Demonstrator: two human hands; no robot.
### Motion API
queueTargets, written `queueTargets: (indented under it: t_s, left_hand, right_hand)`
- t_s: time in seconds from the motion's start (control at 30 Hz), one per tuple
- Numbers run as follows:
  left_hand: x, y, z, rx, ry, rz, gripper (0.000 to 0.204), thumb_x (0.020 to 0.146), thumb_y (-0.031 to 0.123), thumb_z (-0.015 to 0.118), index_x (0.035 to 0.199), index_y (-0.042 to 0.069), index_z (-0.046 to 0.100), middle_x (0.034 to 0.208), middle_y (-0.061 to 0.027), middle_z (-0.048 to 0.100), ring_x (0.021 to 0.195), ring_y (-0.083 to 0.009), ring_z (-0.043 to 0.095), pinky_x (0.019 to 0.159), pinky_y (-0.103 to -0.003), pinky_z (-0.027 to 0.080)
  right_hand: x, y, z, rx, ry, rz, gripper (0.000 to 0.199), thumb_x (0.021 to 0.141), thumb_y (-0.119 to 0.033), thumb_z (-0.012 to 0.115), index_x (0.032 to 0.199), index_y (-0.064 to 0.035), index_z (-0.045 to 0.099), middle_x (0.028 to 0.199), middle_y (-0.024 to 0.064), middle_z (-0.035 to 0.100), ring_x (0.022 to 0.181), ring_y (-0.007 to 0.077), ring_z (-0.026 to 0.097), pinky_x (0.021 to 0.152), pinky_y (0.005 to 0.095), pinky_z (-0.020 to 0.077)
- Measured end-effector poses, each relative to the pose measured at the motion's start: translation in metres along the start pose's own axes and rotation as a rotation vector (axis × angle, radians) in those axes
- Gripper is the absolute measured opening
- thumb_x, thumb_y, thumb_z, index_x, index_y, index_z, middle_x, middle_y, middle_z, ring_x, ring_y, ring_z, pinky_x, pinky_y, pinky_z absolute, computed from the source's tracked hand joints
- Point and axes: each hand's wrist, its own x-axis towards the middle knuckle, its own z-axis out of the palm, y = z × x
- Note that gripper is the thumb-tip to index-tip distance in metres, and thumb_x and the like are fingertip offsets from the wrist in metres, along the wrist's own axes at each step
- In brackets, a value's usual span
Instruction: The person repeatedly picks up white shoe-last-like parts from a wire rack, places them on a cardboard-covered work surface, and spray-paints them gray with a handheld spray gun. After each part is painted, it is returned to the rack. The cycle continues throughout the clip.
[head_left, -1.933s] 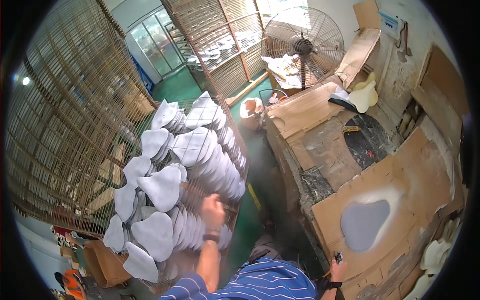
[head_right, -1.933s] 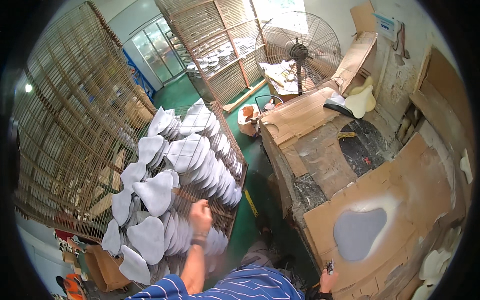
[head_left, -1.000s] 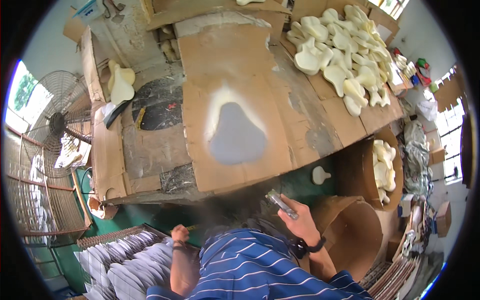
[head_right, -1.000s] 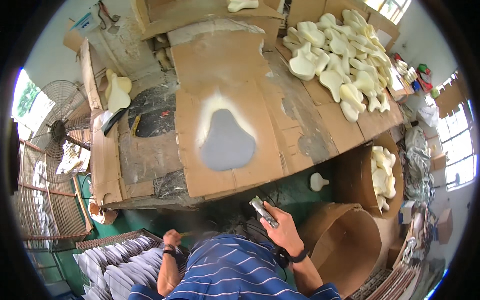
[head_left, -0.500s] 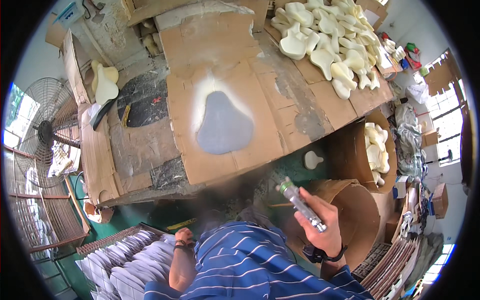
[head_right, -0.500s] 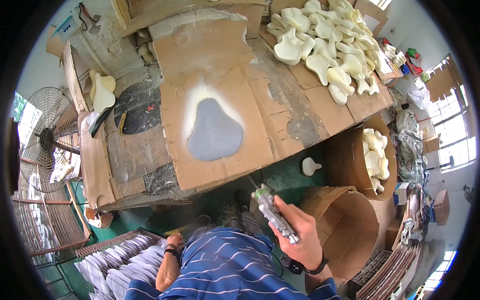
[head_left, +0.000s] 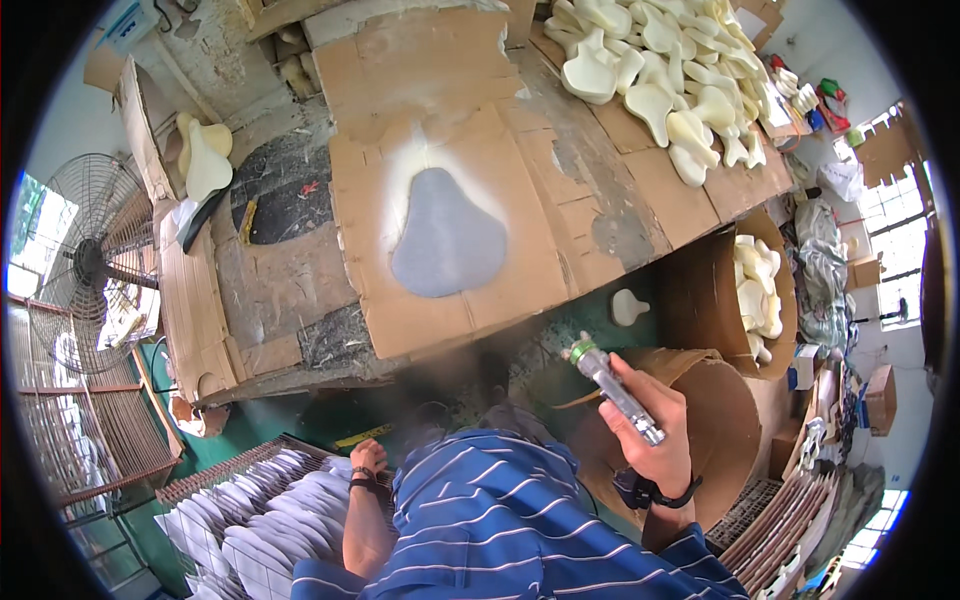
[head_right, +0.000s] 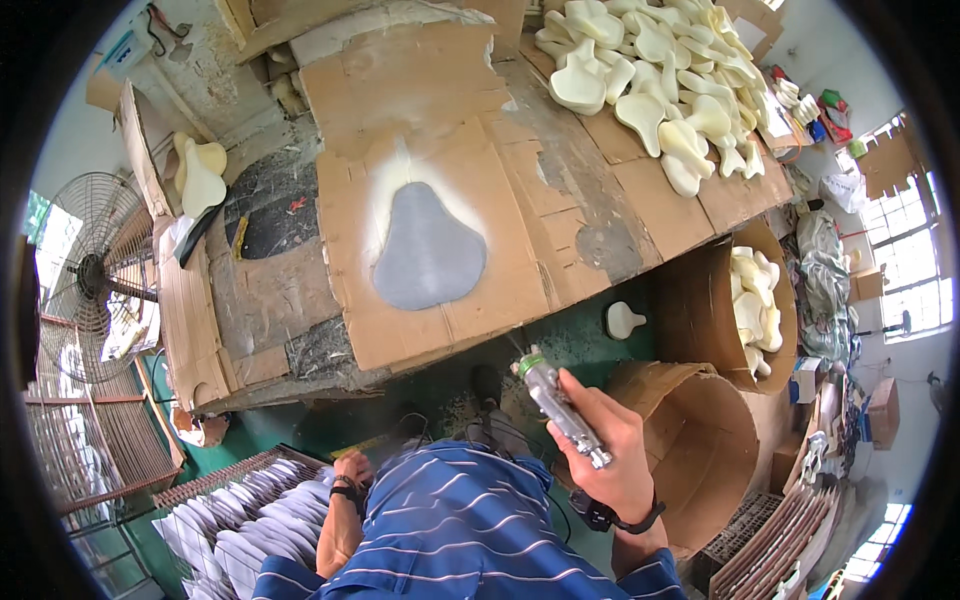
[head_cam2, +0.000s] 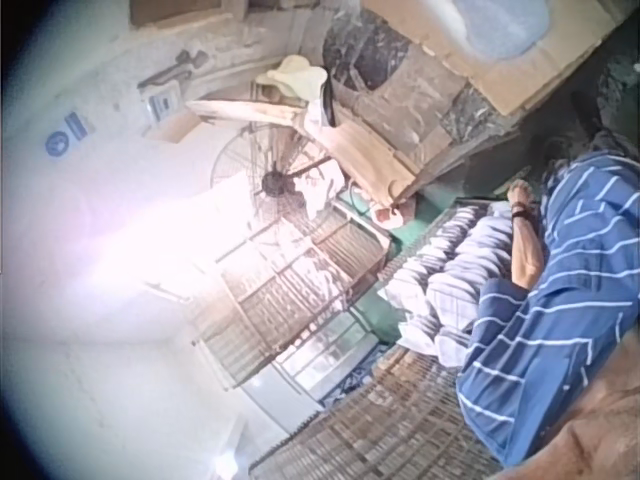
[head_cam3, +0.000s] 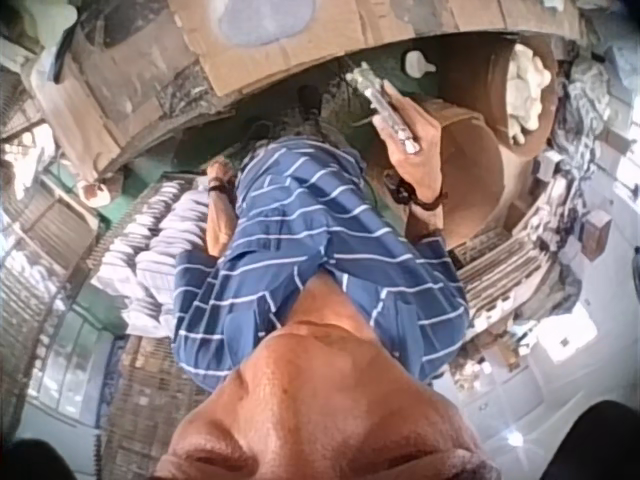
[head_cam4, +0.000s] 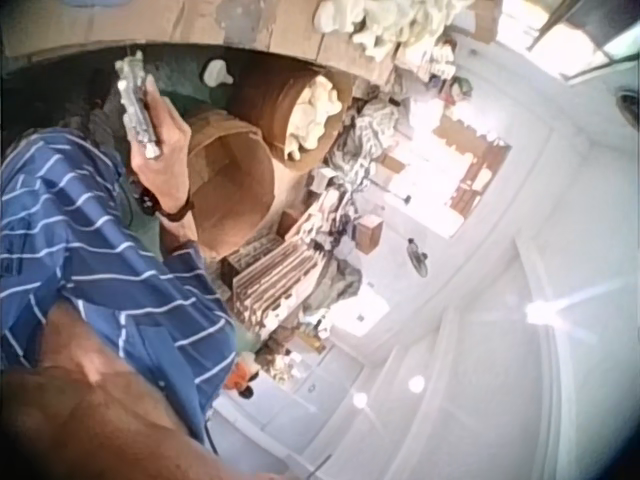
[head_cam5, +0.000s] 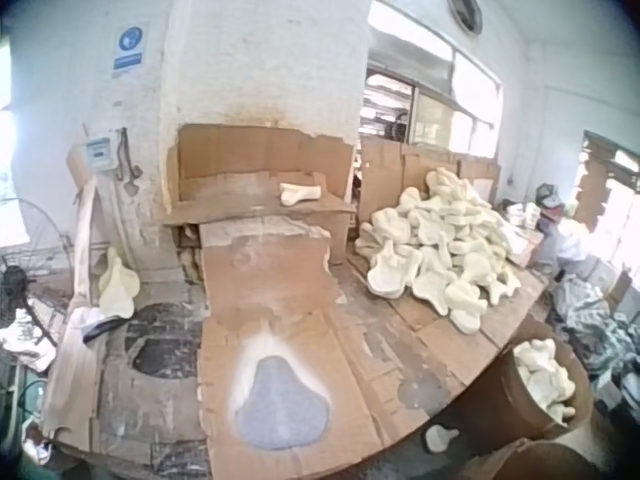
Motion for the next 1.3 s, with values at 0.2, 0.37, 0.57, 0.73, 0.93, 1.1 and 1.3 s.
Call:
queueTargets:
  t_s: [0.2,0.37,0.57,0.73,0.93,1.1,1.3]
  left_hand:
    - [-0.018,0.063,0.046,0.149,0.095,0.099,0.035,0.091,0.012,0.061,0.126,0.009,0.060,0.090,-0.0043,0.069,0.074,-0.0181,0.067,0.063,-0.036,0.055]
    - [-0.015,0.054,0.045,0.254,0.096,0.050,0.033,0.096,0.017,0.060,0.128,0.010,0.060,0.099,-0.0078,0.068,0.087,-0.0237,0.068,0.077,-0.049,0.055]
    - [-0.026,0.031,0.042,0.276,0.135,-0.027,0.036,0.094,0.020,0.064,0.128,0.008,0.061,0.095,-0.0058,0.070,0.082,-0.0228,0.069,0.071,-0.045,0.058]
    - [-0.022,0.017,0.024,0.134,0.033,-0.044,0.036,0.095,0.019,0.062,0.129,0.007,0.059,0.098,-0.0081,0.069,0.083,-0.0222,0.069,0.070,-0.040,0.058]
    - [-0.006,-0.005,0.002,0.040,-0.003,-0.052,0.037,0.095,0.019,0.062,0.129,0.005,0.057,0.098,-0.0082,0.069,0.081,-0.0218,0.068,0.068,-0.041,0.058]
    - [-0.022,0.015,0.036,0.250,0.138,-0.011,0.036,0.095,0.020,0.063,0.128,0.006,0.059,0.098,-0.0076,0.069,0.081,-0.0223,0.069,0.069,-0.042,0.058]
    - [-0.021,0.037,0.049,0.265,0.150,0.007,0.035,0.093,0.019,0.064,0.126,0.006,0.061,0.098,-0.0071,0.070,0.085,-0.0234,0.070,0.075,-0.045,0.058]
  right_hand:
    - [-0.013,0.011,-0.023,-0.039,0.024,0.086,0.046,0.081,0.001,0.072,0.127,0.0039,0.064,0.086,0.0142,0.068,0.066,0.0208,0.062,0.064,0.0296,0.0497]
    - [-0.017,0.003,-0.035,-0.041,-0.177,0.110,0.051,0.078,0.003,0.073,0.127,0.0031,0.063,0.095,0.0180,0.070,0.074,0.0277,0.067,0.070,0.0311,0.0517]
    - [0.010,-0.005,-0.014,0.006,-0.293,-0.013,0.058,0.073,0.006,0.072,0.129,0.0023,0.061,0.090,0.0183,0.066,0.073,0.0337,0.064,0.068,0.0351,0.0507]
    - [0.037,0.000,-0.002,0.004,-0.208,-0.053,0.058,0.072,0.008,0.071,0.129,0.0023,0.060,0.089,0.0186,0.065,0.073,0.0350,0.063,0.066,0.0348,0.0505]
    - [0.059,0.011,0.002,-0.002,-0.074,-0.125,0.055,0.078,0.007,0.072,0.131,0.0014,0.061,0.091,0.0173,0.068,0.072,0.0281,0.066,0.068,0.0317,0.0520]
    - [0.053,0.020,0.001,-0.045,0.007,-0.105,0.049,0.081,0.004,0.073,0.128,0.0026,0.062,0.089,0.0163,0.068,0.071,0.0252,0.066,0.066,0.0316,0.0510]
    - [0.039,0.017,-0.017,-0.127,-0.084,0.045,0.050,0.078,0.005,0.072,0.127,0.0031,0.063,0.090,0.0180,0.067,0.072,0.0306,0.067,0.066,0.0345,0.0517]
